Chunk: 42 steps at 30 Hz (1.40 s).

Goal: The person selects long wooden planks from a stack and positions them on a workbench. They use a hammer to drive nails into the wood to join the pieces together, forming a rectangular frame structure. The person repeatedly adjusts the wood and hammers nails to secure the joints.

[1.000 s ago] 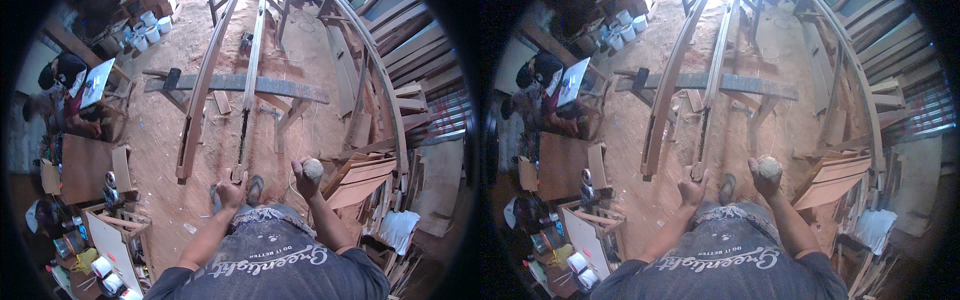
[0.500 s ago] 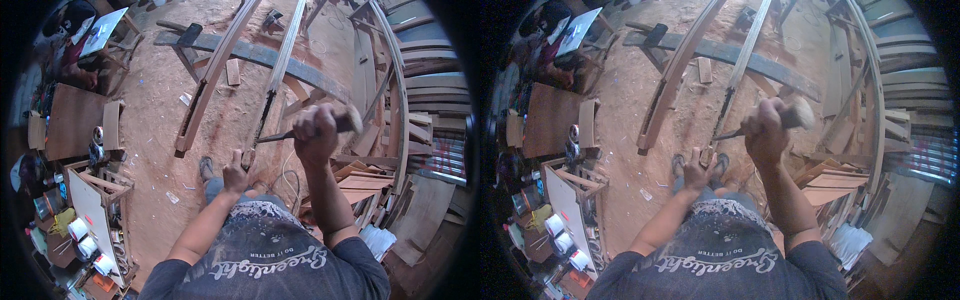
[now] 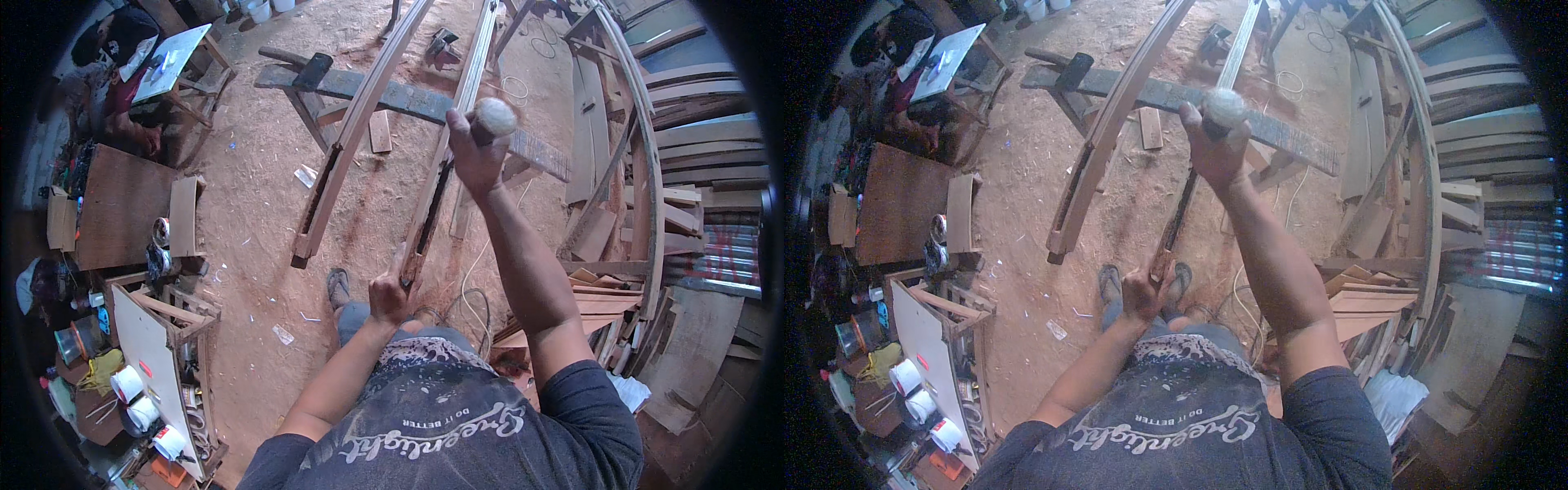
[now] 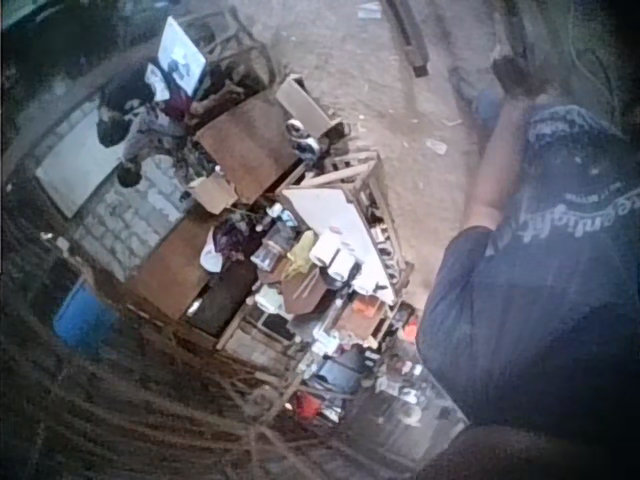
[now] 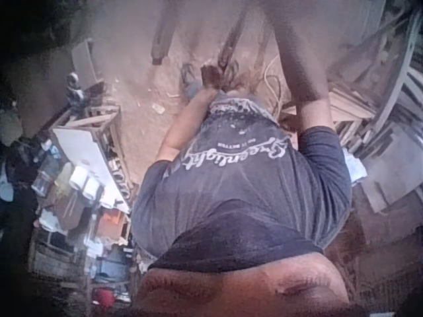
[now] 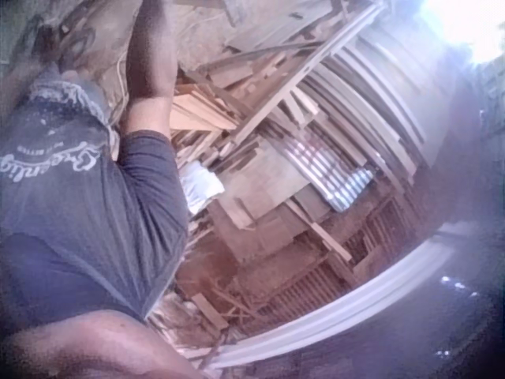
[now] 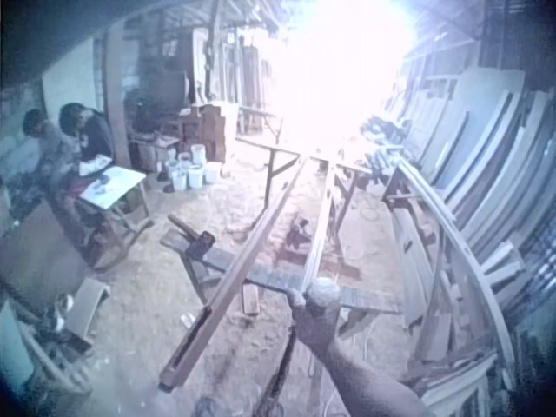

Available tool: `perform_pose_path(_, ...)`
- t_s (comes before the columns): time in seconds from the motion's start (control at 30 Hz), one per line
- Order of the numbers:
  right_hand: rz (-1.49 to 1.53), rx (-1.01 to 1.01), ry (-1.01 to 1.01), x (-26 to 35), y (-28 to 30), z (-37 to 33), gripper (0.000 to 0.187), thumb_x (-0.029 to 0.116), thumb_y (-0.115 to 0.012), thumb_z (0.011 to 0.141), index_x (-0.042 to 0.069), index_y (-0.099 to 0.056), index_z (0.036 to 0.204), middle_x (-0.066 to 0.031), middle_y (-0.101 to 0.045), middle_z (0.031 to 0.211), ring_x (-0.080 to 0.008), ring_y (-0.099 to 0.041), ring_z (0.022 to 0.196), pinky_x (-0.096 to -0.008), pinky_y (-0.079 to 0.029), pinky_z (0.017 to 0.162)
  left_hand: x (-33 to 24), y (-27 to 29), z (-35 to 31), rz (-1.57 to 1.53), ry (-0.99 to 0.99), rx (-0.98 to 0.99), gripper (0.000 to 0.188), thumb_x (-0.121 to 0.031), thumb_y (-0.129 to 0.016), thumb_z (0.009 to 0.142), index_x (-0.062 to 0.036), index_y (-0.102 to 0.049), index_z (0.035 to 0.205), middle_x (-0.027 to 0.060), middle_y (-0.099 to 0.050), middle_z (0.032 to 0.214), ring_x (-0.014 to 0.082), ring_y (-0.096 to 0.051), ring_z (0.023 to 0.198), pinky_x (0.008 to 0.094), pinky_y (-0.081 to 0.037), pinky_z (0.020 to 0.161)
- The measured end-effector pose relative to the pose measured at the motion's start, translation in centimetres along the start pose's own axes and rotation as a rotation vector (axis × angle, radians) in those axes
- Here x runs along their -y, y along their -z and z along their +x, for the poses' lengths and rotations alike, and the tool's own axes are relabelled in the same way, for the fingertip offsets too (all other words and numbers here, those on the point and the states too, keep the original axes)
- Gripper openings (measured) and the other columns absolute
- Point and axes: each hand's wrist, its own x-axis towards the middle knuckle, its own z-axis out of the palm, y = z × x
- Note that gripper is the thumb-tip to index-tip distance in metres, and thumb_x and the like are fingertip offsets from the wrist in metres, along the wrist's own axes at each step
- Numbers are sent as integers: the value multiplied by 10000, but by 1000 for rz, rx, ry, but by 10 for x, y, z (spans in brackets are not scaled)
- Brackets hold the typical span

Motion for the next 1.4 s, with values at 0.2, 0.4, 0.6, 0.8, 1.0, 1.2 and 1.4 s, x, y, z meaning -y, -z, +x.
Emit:
perform_pose_path(0.2, -174, 487, 584, -23, -2, -139, 218, 173, -757, 847, 105, -598, 713, -33, -538, 620, -231, -570, 543, -351, -452, 500, 15, -9, -4, 66, 11, 50, 747, -314, -750, 873, 54, -477, 1462, 276, -697, 828, 437, -704, 743, 489, -563, 680)
perform_pose_path(0.4, -38, 33, -298, -16, 2, -52, 262, 223, -717, 947, 69, -583, 783, 32, -541, 640, -134, -558, 574, -304, -455, 535, 3, 0, 3, 22, -54, -9, 716, -342, -726, 900, 42, -486, 1454, 265, -713, 846, 430, -713, 739, 481, -570, 676)
perform_pose_path(0.6, -839, 47, 436, -25, 1, -62, 234, 218, -751, 868, 83, -614, 735, -58, -567, 629, -234, -596, 595, -384, -484, 568, 0, -1, 1, 107, 0, 45, 713, -326, -749, 877, 30, -501, 1443, 271, -707, 840, 426, -720, 757, 483, -574, 679)
perform_pose_path(0.8, -189, 180, 192, -26, 4, -110, 201, 169, -760, 858, 110, -626, 719, -58, -562, 589, -171, -563, 504, -299, -445, 495, 5, -6, 0, 22, -23, -14, 692, -314, -758, 864, 41, -533, 1413, 254, -708, 857, 442, -698, 714, 495, -557, 645)
perform_pose_path(1.0, -1003, 172, 566, -29, 5, -53, 355, 350, -724, 928, 87, -586, 735, -45, -589, 672, -176, -573, 572, -351, -450, 526, 1, -2, 2, 64, 34, 56, 657, -305, -762, 861, 37, -558, 1383, 267, -705, 892, 434, -706, 728, 496, -563, 659)
perform_pose_path(1.2, -200, 347, 238, -23, 0, -134, 278, 296, -706, 929, 108, -613, 747, -31, -569, 628, -179, -557, 534, -333, -471, 536, 3, -6, 3, 22, 5, -68, 324, -328, -716, 926, -35, -715, 1064, 238, -699, 767, 437, -701, 702, 502, -546, 608)
perform_pose_path(1.4, -1251, 71, 827, -54, 5, -39, 315, 363, -687, 928, 113, -590, 763, -8, -495, 623, -187, -504, 555, -381, -443, 566, -25, 5, 8, 47, 55, -27, 331, -302, -719, 926, -10, -714, 1081, 236, -702, 775, 422, -709, 697, 495, -556, 622)
